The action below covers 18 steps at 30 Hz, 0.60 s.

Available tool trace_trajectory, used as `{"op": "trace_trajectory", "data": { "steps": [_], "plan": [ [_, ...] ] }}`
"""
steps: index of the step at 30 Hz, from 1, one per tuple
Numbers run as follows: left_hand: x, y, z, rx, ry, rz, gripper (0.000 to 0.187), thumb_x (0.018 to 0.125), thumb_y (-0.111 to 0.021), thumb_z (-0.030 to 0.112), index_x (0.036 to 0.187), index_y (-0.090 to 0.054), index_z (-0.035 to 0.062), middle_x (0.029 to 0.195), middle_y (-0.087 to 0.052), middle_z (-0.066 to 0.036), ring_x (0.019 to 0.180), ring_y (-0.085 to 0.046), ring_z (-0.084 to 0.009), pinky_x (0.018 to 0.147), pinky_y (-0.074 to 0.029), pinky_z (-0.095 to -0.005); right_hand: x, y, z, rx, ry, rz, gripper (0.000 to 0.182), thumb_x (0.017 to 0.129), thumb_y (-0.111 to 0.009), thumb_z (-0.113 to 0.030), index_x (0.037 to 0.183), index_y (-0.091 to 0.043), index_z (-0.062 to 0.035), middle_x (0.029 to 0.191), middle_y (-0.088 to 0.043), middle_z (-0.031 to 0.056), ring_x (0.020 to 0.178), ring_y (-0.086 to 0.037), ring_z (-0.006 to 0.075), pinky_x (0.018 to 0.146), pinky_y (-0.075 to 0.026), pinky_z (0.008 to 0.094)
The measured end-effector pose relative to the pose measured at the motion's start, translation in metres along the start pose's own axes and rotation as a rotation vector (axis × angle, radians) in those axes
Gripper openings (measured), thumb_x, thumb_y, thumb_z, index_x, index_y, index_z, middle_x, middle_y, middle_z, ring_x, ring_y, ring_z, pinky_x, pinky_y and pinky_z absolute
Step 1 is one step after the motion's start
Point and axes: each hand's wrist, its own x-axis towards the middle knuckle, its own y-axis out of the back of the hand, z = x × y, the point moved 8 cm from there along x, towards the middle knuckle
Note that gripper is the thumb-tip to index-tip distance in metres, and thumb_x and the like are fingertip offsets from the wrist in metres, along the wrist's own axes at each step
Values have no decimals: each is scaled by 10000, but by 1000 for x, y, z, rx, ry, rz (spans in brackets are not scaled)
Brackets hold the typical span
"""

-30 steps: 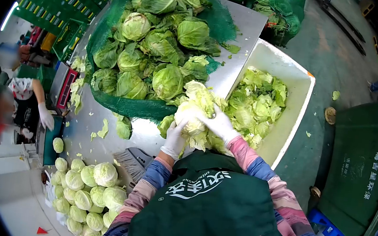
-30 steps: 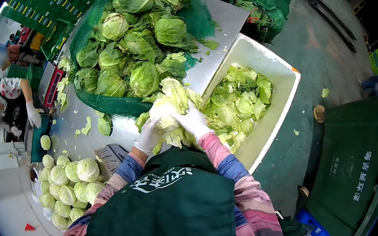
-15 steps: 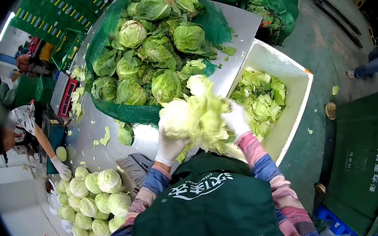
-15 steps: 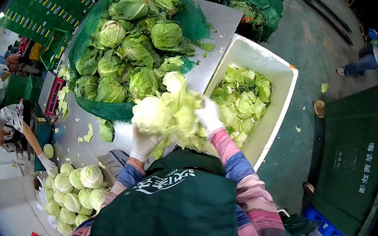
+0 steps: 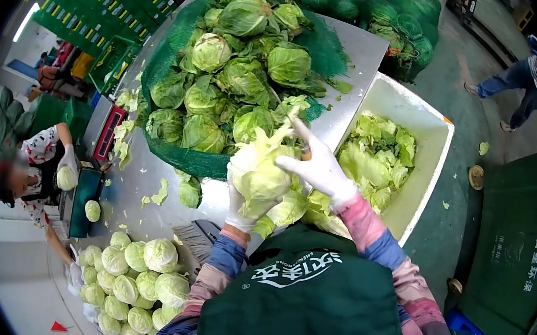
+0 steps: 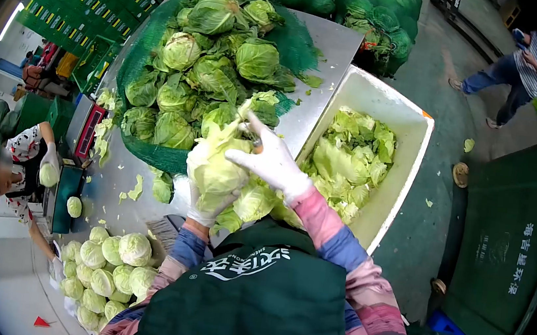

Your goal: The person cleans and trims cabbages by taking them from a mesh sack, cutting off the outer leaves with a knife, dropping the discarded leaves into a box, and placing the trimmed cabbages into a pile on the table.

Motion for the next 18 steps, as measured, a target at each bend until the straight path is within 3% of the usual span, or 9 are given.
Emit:
{"op": "trace_trajectory", "data": {
  "steps": [1, 4, 6, 8, 10, 13, 14, 17, 18],
  "plan": [
    [-2, -4, 2, 282, -34, -23, 739, 901, -366, 642, 1439, -314, 138, 1404, -428, -148, 1236, -474, -330, 897, -491, -501, 3, 0, 0, -2, 0, 3, 795, 786, -746, -264, 1433, -343, -39, 1176, -613, 109, 844, -564, 139, 828, -471, 262],
    [-3, -8, -4, 232, 4, -33, 704, 915, -394, 601, 1440, -309, 140, 1411, -410, -155, 1248, -454, -352, 870, -517, -447, 2, -5, -7, -8, -48, -116, 544, 823, -707, -202, 1272, -473, -3, 877, -634, 73, 708, -576, 123, 666, -496, 263],
    [-3, -1, -4, 224, -117, 100, 659, 921, -447, 527, 1434, -316, 135, 1428, -381, -153, 1233, -454, -361, 790, -537, -397, -13, -5, -7, 720, -414, -222, 262, 862, -646, -128, 1068, -525, -20, 634, -518, -1, 513, -518, 92, 464, -438, 253],
    [-1, 10, -17, -315, 150, -158, 650, 909, -513, 424, 1438, -301, 111, 1433, -357, -166, 1207, -467, -343, 751, -528, -354, -10, 29, -42, 1086, -125, -112, 141, 897, -568, -103, 998, -530, -13, 578, -483, -25, 410, -430, 78, 380, -368, 234],
    [-4, 14, -19, -498, 200, -104, 662, 888, -547, 381, 1431, -316, 82, 1417, -363, -188, 1171, -489, -313, 737, -511, -339, -7, 69, -8, 782, -252, 75, 254, 879, -628, -188, 1023, -580, 15, 625, -560, 33, 478, -507, 117, 457, -447, 269],
    [-10, -16, -20, -610, 193, -181, 625, 886, -559, 361, 1403, -375, 63, 1409, -368, -207, 1176, -487, -316, 781, -504, -364, -7, 101, 5, -849, -50, 354, 521, 828, -693, -274, 1232, -546, 21, 905, -643, 166, 834, -646, 236, 744, -522, 362],
    [-9, -17, -18, -610, 191, -188, 625, 886, -559, 361, 1403, -375, 63, 1409, -368, -207, 1176, -487, -316, 781, -504, -364, -11, 96, 23, -759, -226, 294, 524, 836, -683, -297, 1222, -554, 33, 1070, -645, 196, 908, -660, 244, 789, -521, 347],
    [-6, -17, -7, -541, 153, -155, 628, 888, -568, 350, 1411, -361, 70, 1422, -357, -189, 1181, -485, -330, 811, -496, -384, -25, 47, 78, -344, -198, 120, 501, 848, -667, -325, 1200, -583, 21, 1087, -651, 220, 934, -662, 260, 809, -519, 356],
    [-17, -38, -2, -1192, 390, -289, 579, 893, -565, 338, 1383, -403, 76, 1393, -405, -166, 1189, -486, -310, 861, -472, -383, -32, 29, 79, -325, -192, 26, 481, 852, -663, -329, 1181, -599, 16, 1034, -669, 223, 923, -664, 270, 809, -518, 367]
  ]
}}
